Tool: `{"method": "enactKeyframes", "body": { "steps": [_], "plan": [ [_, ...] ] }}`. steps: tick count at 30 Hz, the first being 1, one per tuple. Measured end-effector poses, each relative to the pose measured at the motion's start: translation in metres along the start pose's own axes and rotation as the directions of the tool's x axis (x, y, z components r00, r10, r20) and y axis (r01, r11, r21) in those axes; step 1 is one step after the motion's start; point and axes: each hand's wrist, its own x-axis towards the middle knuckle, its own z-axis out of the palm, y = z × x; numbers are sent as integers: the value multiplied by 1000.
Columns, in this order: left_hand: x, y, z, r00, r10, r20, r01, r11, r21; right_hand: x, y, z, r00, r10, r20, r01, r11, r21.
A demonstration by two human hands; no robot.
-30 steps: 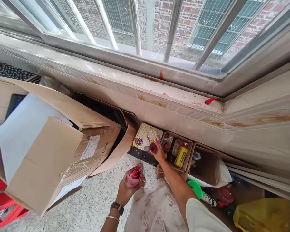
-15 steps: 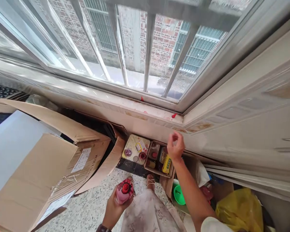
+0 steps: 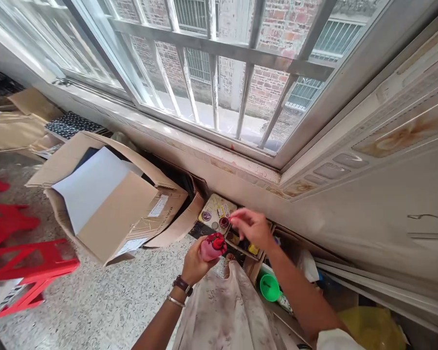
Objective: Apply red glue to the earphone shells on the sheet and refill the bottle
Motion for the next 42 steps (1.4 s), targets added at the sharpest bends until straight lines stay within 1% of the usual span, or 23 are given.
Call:
{"method": "enactKeyframes", "body": {
  "steps": [2, 4, 6, 9, 11, 12, 13, 17, 19, 21, 23, 24, 26, 27, 28, 30, 32, 34, 35, 37, 38, 40, 42],
  "plan": [
    [-4, 4, 0, 999, 36, -5, -36, 999, -6, -27, -4, 15, 990, -75, 123, 66, 995, 71],
    [-8, 7, 2, 998, 64, -12, -64, 998, -6, -43, -5, 22, 975, -137, 174, 140, 990, -5],
    [-14, 11, 5, 997, 73, -22, -73, 997, 24, -50, -4, 22, 961, -175, 214, 198, 976, -91],
    [-26, 18, 9, 997, 71, -36, -66, 992, 111, -56, -1, 19, 944, -168, 285, 260, 910, -323],
    [-35, 20, 10, 997, 65, -50, -55, 982, 181, -61, 1, 18, 939, -96, 330, 261, 822, -505],
    [-39, 19, 11, 996, 62, -59, -49, 976, 213, -65, 2, 19, 939, -45, 341, 242, 790, -563],
    [-43, 17, 11, 996, 60, -67, -42, 969, 243, -69, 4, 22, 941, 4, 339, 208, 783, -587],
    [-53, -3, 15, 997, 53, -55, -33, 948, 316, -92, 17, 40, 950, 152, 274, 27, 832, -554],
    [-54, -15, 23, 999, 47, -23, -37, 947, 320, -104, 29, 51, 952, 224, 210, -82, 845, -529],
    [-50, -25, 36, 999, 36, 26, -43, 953, 301, -114, 46, 57, 944, 300, 138, -194, 842, -503],
    [-42, -31, 56, 995, 35, 95, -58, 965, 256, -123, 68, 58, 933, 352, 69, -295, 863, -410],
    [-36, -33, 68, 989, 45, 140, -75, 972, 224, -127, 80, 57, 929, 366, 57, -333, 894, -300],
    [-21, -35, 94, 969, 81, 233, -118, 982, 148, -135, 106, 51, 926, 365, 100, -366, 930, -2],
    [-13, -36, 109, 955, 102, 278, -138, 984, 110, -139, 119, 48, 926, 352, 132, -368, 922, 122],
    [-4, -38, 123, 939, 120, 321, -153, 985, 77, -141, 131, 44, 927, 344, 152, -369, 910, 189],
    [16, -43, 152, 912, 136, 387, -161, 986, 34, -143, 154, 38, 921, 368, 129, -385, 909, 159],
    [34, -52, 175, 905, 109, 412, -134, 990, 33, -138, 181, 33, 905, 424, 24, -424, 902, 77],
    [48, -67, 188, 912, 47, 407, -76, 995, 57, -124, 215, 30, 869, 484, -108, -484, 875, 20],
    [52, -77, 190, 913, 12, 407, -43, 997, 67, -114, 236, 29, 842, 508, -184, -518, 856, -6],
    [51, -102, 180, 901, -52, 430, 22, 997, 75, -88, 282, 28, 778, 528, -340, -576, 816, -53],
    [45, -117, 170, 889, -84, 451, 55, 995, 78, -73, 307, 30, 754, 525, -394, -595, 801, -71],
    [24, -146, 142, 869, -192, 455, 156, 981, 114, -44, 355, 36, 723, 509, -468, -615, 782, -100],
    [-8, -170, 111, 858, -327, 396, 277, 944, 180, -19, 397, 46, 711, 494, -501, -624, 771, -126]
  ]
}}
